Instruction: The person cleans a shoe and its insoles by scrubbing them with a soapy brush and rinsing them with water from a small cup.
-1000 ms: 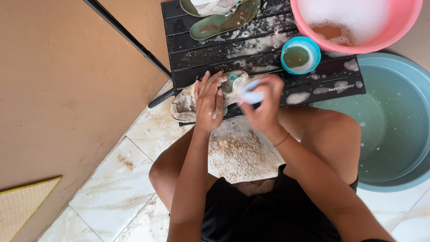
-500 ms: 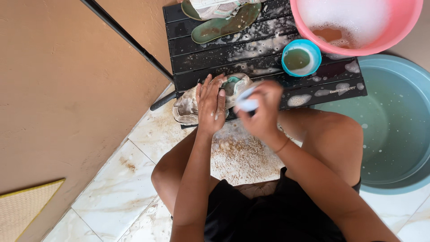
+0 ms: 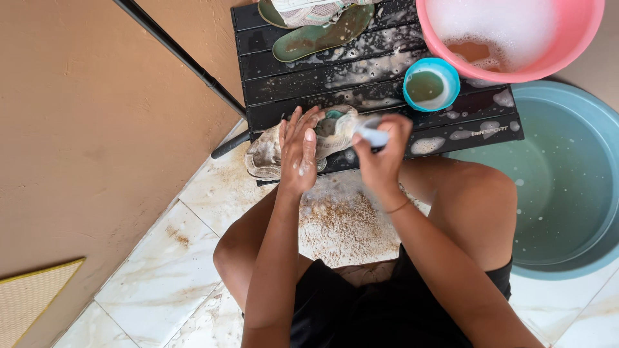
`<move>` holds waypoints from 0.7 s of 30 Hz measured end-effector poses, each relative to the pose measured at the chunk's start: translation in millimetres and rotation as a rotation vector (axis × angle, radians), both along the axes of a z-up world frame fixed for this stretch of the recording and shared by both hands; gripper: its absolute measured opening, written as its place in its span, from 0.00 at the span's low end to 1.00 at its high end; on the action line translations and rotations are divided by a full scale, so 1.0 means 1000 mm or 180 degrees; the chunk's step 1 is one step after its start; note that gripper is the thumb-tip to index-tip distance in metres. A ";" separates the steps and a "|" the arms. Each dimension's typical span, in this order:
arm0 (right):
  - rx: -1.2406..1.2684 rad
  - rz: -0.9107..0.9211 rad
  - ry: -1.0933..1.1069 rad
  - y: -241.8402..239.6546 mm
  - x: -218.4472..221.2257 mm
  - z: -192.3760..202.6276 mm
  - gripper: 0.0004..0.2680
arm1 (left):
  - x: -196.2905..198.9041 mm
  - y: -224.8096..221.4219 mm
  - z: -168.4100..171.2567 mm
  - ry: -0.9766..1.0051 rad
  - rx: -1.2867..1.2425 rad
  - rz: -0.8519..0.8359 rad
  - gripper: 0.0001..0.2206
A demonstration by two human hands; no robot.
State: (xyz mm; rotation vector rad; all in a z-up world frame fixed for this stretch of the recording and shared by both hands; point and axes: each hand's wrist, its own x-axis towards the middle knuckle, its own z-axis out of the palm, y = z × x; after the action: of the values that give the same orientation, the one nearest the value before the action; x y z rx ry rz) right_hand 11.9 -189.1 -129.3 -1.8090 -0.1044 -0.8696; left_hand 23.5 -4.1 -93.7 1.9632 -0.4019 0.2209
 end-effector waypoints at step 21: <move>-0.0485 0.0051 -0.0022 -0.049 0.010 -0.044 0.16 | 0.001 -0.001 -0.009 -0.0416 0.0685 0.0152 0.28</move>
State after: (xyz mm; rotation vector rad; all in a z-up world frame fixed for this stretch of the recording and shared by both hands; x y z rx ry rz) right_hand 22.1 -237.8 -173.2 -1.9443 -0.1940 -0.8762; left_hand 24.1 -5.2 -102.8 2.1785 -0.4804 0.3501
